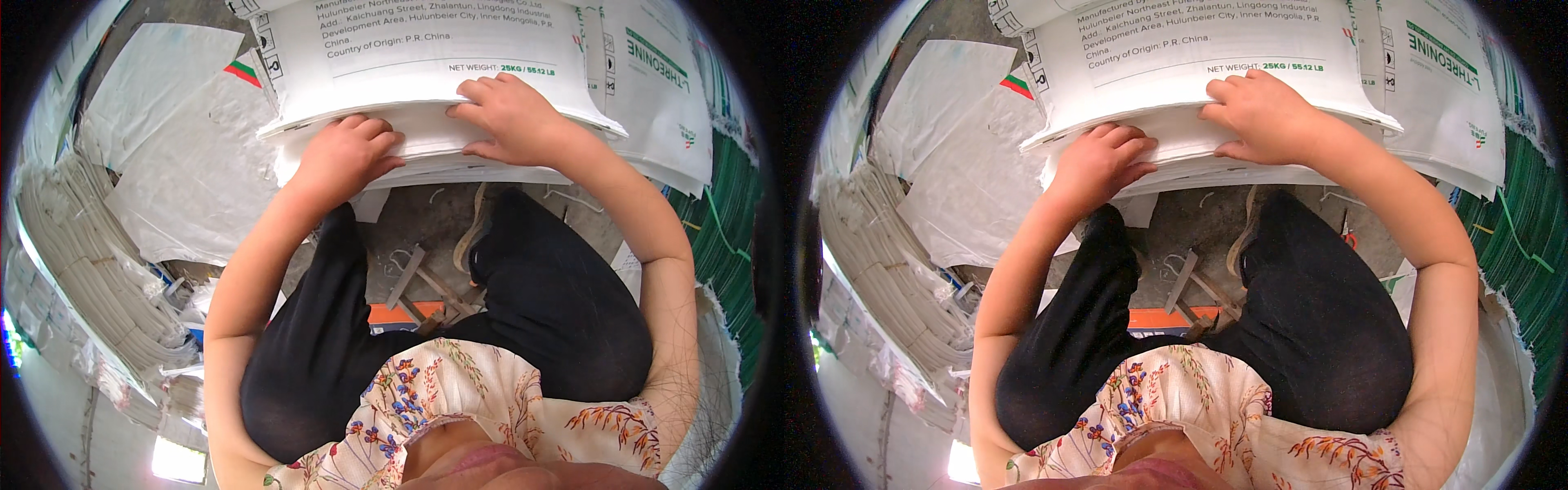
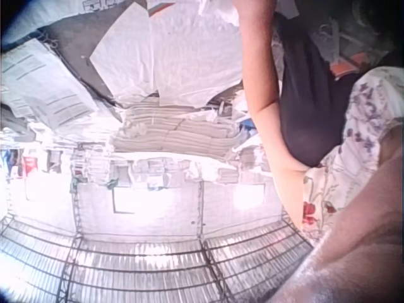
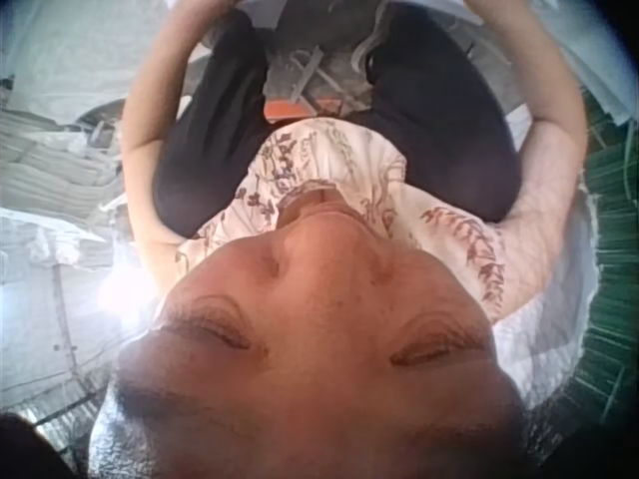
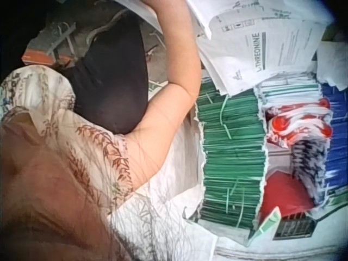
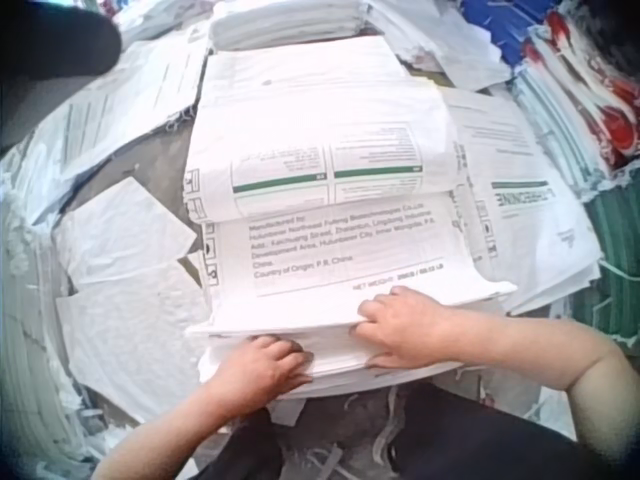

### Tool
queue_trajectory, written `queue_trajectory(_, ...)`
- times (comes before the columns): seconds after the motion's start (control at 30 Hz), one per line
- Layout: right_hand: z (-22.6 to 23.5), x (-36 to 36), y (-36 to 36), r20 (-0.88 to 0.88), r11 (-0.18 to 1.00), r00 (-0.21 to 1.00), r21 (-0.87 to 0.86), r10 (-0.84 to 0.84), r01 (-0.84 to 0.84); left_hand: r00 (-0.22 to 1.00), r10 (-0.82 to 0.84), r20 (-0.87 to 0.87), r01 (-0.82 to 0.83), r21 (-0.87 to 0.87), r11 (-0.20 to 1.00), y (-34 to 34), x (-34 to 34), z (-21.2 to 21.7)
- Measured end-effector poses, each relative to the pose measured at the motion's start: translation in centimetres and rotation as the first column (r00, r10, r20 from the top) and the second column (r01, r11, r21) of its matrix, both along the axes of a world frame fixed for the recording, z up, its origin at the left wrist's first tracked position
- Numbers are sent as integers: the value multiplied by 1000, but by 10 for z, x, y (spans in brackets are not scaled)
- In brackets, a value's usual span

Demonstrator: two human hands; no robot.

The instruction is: The person lifts a stack of printed sacks, places them onto their lap, and flips through the individual sacks one by one by hand.

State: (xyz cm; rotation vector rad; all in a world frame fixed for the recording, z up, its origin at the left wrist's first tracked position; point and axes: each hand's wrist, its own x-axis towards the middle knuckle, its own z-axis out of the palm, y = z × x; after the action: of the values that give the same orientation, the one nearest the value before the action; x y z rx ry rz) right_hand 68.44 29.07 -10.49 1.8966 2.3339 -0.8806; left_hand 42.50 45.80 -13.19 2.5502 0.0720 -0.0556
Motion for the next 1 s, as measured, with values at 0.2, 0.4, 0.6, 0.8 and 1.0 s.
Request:
queue_trajectory(0.2, -1, -5, -3, 56, 998, 997, 31, 48, -50, 997, 15, -73, -15, 6, 1000, 0, -3, -5)
queue_trajectory(0.4, -5, 1, 0, 46, 994, 996, 80, 72, -76, 994, 81, 71, -82, 20, 996, -2, 11, 4)
queue_trajectory(0.6, -11, 11, 4, 10, 967, 998, 246, 63, -63, 943, -54, 329, -25, 232, 972, 13, 47, 4)
queue_trajectory(0.8, 2, 3, -47, 5, 801, 974, 571, -224, 181, 997, 30, 72, -29, -15, 999, 34, 66, -10)
queue_trajectory(1.0, -17, 8, -66, -143, 942, 966, 229, -216, 245, 994, -101, -41, 100, -24, 995, 23, 58, -11)
